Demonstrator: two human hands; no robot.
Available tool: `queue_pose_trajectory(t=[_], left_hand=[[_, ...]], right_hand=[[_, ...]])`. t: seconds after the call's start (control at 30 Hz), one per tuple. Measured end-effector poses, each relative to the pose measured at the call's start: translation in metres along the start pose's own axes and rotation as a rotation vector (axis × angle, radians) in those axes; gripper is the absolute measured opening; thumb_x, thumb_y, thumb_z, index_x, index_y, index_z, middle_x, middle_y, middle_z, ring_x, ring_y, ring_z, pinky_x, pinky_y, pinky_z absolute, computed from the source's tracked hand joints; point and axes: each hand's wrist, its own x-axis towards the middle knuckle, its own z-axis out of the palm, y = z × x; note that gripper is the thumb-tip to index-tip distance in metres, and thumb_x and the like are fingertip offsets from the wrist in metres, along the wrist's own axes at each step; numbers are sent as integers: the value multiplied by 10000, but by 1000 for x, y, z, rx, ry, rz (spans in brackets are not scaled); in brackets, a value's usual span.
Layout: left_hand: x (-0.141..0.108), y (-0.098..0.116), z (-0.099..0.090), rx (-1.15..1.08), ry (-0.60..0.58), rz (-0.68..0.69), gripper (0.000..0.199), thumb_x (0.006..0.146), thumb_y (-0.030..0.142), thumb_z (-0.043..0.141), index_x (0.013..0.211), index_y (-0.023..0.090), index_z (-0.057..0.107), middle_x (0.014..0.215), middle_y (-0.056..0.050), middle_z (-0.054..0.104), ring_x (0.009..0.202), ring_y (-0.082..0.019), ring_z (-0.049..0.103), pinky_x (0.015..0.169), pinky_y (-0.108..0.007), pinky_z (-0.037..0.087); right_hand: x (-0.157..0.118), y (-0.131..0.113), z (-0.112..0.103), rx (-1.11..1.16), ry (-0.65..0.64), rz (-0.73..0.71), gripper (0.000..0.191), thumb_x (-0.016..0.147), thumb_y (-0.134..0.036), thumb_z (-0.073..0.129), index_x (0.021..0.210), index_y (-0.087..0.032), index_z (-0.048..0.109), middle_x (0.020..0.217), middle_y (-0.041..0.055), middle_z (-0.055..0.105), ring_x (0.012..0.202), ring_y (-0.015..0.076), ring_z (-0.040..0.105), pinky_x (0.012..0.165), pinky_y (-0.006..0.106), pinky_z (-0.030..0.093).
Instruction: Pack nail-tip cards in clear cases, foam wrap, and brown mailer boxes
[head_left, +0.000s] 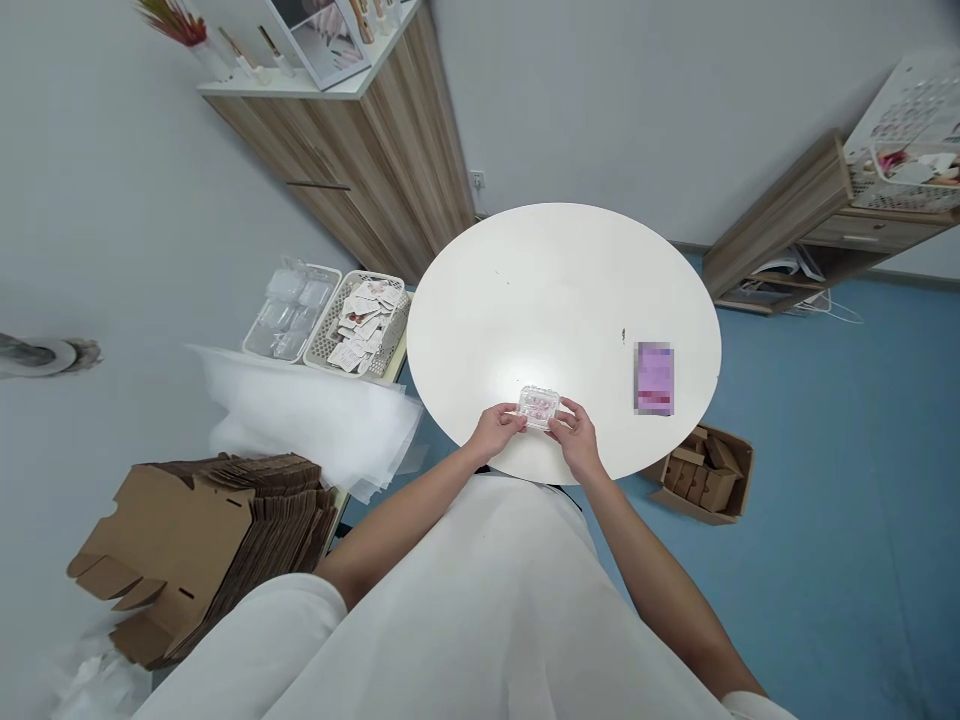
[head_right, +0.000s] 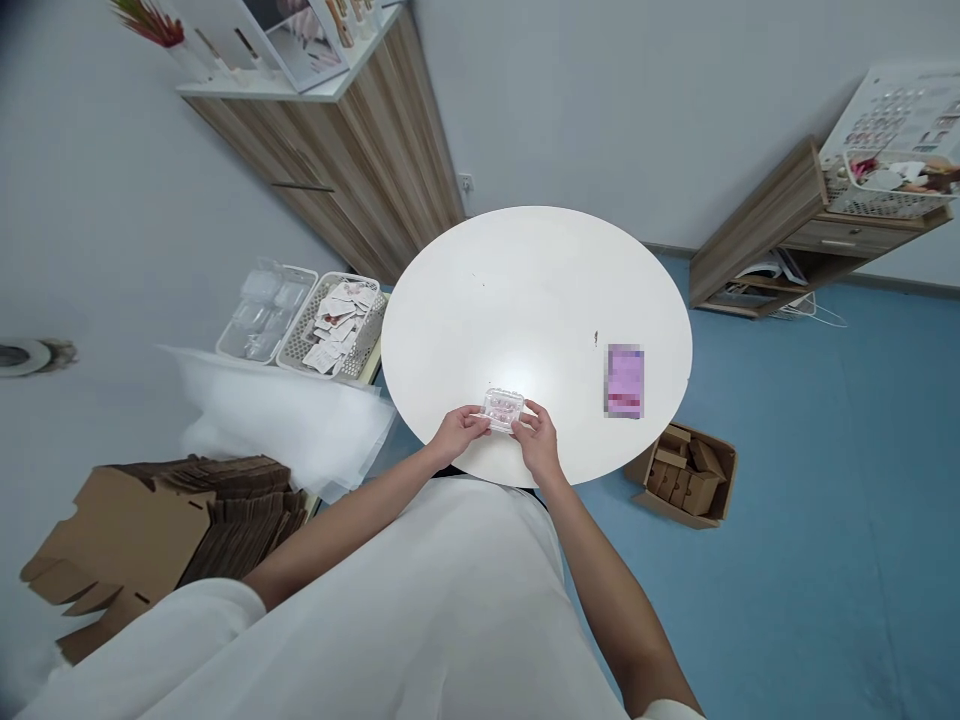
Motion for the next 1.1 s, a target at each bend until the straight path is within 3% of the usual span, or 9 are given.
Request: queue_pose_trajectory(t=[0.13, 0.23, 0.37, 0.5, 0.67, 0.8, 0.93, 1.1], left_hand=[[-4, 3, -11, 34, 120, 49, 478, 704, 343, 640, 1133, 175, 512, 1058, -106, 587, 881, -170, 579, 830, -338, 426], [-6, 5, -27, 70, 135, 114, 464, 689, 326, 653, 1120, 201, 536, 1180, -100, 513, 969, -185, 531, 825, -322, 440], [-4, 8, -54, 94, 115, 162, 465, 685, 278, 654, 1131, 207, 540, 1130, -91, 522, 976, -186, 512, 829, -328, 449], [3, 11, -88, 114, 139, 194, 479, 692, 265, 644, 1155, 219, 526, 1123, -86, 500, 991, -185, 501, 863, -335, 431], [20, 15, -137, 109, 227, 195, 525, 692, 250, 638, 1195, 218, 488, 1154, -89, 436, 1014, -186, 481, 848, -322, 434], [41, 18, -175, 153, 296, 165, 550, 682, 259, 645, 1205, 221, 480, 1157, -89, 402, 1027, -195, 468, 822, -303, 435], [63, 21, -203, 200, 294, 100, 556, 701, 258, 618, 1229, 197, 455, 1169, -106, 395, 1035, -209, 460, 818, -307, 427], [84, 16, -221, 236, 284, 54, 591, 718, 277, 595, 1269, 187, 399, 1201, -119, 383, 1058, -213, 455, 845, -311, 411]], right_hand=[[4, 3, 11, -27, 21, 13, 536, 654, -344, 627, 1139, -244, 424, 971, 43, 596, 866, 179, 596, 776, 380, 506], [9, 5, 24, -52, 18, 24, 513, 652, -344, 627, 1115, -244, 431, 973, 43, 596, 882, 184, 589, 785, 386, 501], [20, 9, 53, -77, -10, 39, 471, 652, -345, 625, 1070, -245, 433, 981, 43, 595, 892, 187, 588, 782, 382, 496], [34, 12, 95, -127, 0, 28, 456, 667, -344, 608, 1072, -248, 423, 999, 51, 584, 884, 183, 587, 812, 386, 471], [58, 13, 155, -229, -13, 2, 493, 655, -312, 608, 1114, -249, 438, 1165, 65, 498, 999, 181, 524, 885, 362, 419], [82, 16, 194, -361, 18, 39, 573, 628, -309, 616, 1170, -253, 440, 1212, 66, 435, 1059, 200, 448, 853, 338, 432], [106, 21, 219, -427, 5, 96, 636, 613, -306, 616, 1216, -235, 427, 1174, 70, 447, 1007, 202, 450, 835, 338, 433], [128, 23, 237, -449, -8, 92, 649, 613, -304, 603, 1231, -224, 423, 1177, 64, 444, 974, 187, 461, 831, 327, 427]])
